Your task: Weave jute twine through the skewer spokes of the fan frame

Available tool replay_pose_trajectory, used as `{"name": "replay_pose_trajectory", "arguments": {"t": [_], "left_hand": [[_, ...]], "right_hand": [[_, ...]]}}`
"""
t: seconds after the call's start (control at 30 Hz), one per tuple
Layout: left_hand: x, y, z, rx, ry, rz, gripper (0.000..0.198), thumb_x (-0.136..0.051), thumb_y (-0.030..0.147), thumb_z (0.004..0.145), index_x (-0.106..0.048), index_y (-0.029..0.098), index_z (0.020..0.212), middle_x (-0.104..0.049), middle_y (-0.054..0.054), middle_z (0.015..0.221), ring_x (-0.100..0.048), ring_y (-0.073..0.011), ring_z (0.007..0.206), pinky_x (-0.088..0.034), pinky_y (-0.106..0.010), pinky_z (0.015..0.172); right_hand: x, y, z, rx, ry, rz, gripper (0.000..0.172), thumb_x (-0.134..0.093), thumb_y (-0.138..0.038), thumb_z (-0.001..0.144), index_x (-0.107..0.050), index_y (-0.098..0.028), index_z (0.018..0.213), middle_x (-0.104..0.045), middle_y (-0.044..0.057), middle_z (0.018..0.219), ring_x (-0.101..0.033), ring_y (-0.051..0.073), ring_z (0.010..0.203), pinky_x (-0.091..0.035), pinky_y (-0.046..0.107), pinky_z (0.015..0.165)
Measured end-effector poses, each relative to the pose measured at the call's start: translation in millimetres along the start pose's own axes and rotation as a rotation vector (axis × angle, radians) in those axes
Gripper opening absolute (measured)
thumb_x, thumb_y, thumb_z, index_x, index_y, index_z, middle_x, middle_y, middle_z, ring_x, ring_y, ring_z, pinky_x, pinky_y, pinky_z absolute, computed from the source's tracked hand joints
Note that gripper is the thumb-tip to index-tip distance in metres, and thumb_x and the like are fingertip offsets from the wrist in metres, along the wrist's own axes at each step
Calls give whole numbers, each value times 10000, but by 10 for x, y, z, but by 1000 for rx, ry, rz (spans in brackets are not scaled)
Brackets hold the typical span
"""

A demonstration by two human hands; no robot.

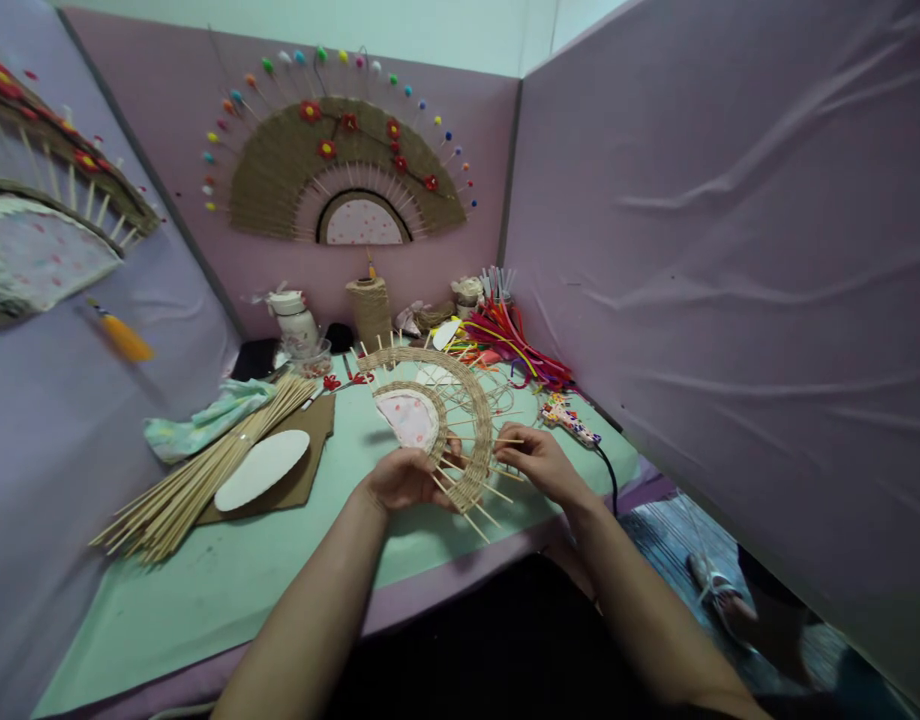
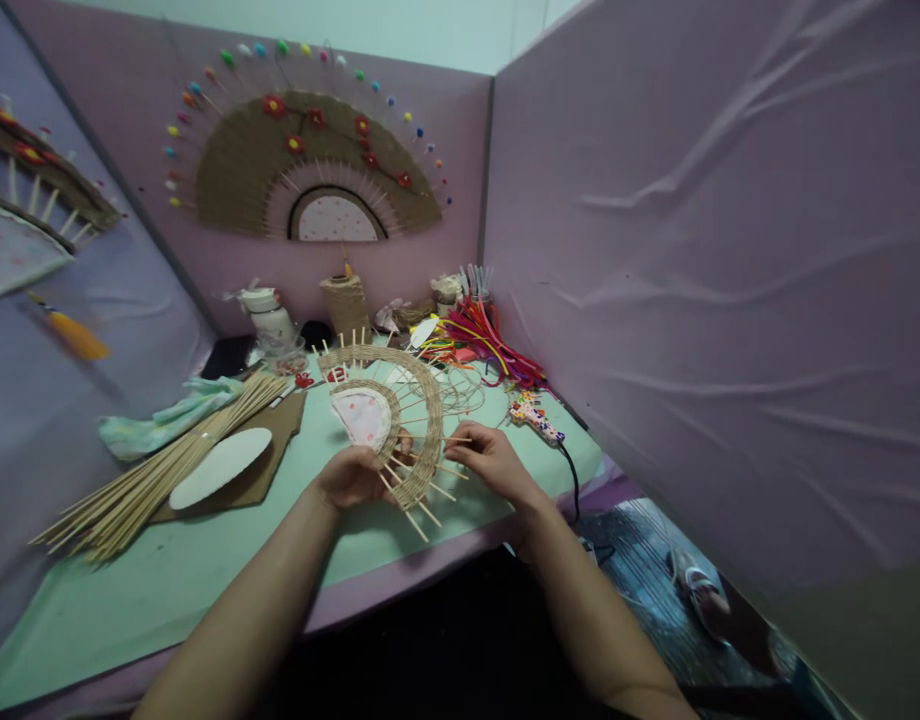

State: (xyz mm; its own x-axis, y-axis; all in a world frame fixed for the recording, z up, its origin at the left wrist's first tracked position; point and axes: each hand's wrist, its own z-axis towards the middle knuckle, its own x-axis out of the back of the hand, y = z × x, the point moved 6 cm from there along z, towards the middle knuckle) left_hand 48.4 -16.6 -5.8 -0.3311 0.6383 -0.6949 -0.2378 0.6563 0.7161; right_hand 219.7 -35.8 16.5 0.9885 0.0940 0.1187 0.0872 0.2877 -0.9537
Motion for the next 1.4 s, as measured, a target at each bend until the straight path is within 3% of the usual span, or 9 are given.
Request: {"name": "replay_pose_trajectory", "arguments": {"t": [0.3,0.4,0.63,0.77,0.87,1.0,1.1,1.23,1.4], "left_hand": [[11,45,33,-86,-2,-80,307,-531,202,714,-575,147,1013,-664,-156,1107,-646,-344,1036,-518,-486,828],[16,19,72,-98,-8,-144,305,-521,262,753,-595,137,1021,-688,-154,1056,-658,-317,1015,-515,-446,826],[-9,64,103,-187,-8,-242,418,-522,413,816,-637,94,1059,-700,-191,1053,-685,-286,937,-522,-352,754],[192,165,91,-158,212,-225,642,-389,629,866,-620,57,1041,-702,-224,988,-698,-263,827,-516,-306,656],[516,306,-33,-248,644,-126,575,-382,637,871,-600,110,943,-705,-175,871,-678,-216,700,-468,-259,542],[564,693,-568,-912,1216,263,210,-560,351,850,-578,215,1009,-657,-36,953,-629,-128,776,-435,-197,599],[271,810,-791,-1204,1222,614,355,-647,197,755,-599,280,1097,-560,-9,1249,-528,-165,1137,-432,-211,840],[177,825,-785,-1129,1097,716,326,-697,216,741,-635,287,1053,-517,-16,1324,-342,-222,1340,-346,-309,1040],[242,861,-712,-1099,1059,703,73,-719,271,740,-683,256,802,-633,-44,1082,-445,-255,1240,-336,-385,1057]], "right_hand": [[-30,40,14,142,403,40,198,-696,-337,741,-607,-222,876,-525,-21,693,-485,140,646,-411,271,624],[-33,-47,24,177,412,45,276,-696,-341,754,-610,-238,996,-524,-23,693,-477,140,623,-409,272,595],[-157,-495,212,371,366,-108,103,-642,-321,824,-656,-227,784,-620,29,785,-566,178,746,-453,320,709],[-336,-727,490,448,301,-257,116,-600,-306,857,-643,-223,789,-634,36,806,-576,181,772,-454,319,736],[-475,-794,740,500,261,-351,113,-582,-281,863,-630,-214,784,-637,42,806,-574,183,778,-445,311,734],[-606,-784,1011,541,293,-397,110,-569,-254,864,-607,-209,771,-615,41,785,-561,184,770,-431,306,723],[-710,-789,1114,568,284,-391,109,-562,-237,869,-595,-208,769,-611,41,797,-558,183,775,-424,301,721],[-826,-821,1129,593,232,-410,108,-552,-239,881,-597,-208,788,-612,45,813,-558,185,790,-419,302,729],[-856,-820,1101,594,210,-422,114,-540,-237,888,-600,-209,795,-606,43,816,-555,185,797,-416,303,736]]}}
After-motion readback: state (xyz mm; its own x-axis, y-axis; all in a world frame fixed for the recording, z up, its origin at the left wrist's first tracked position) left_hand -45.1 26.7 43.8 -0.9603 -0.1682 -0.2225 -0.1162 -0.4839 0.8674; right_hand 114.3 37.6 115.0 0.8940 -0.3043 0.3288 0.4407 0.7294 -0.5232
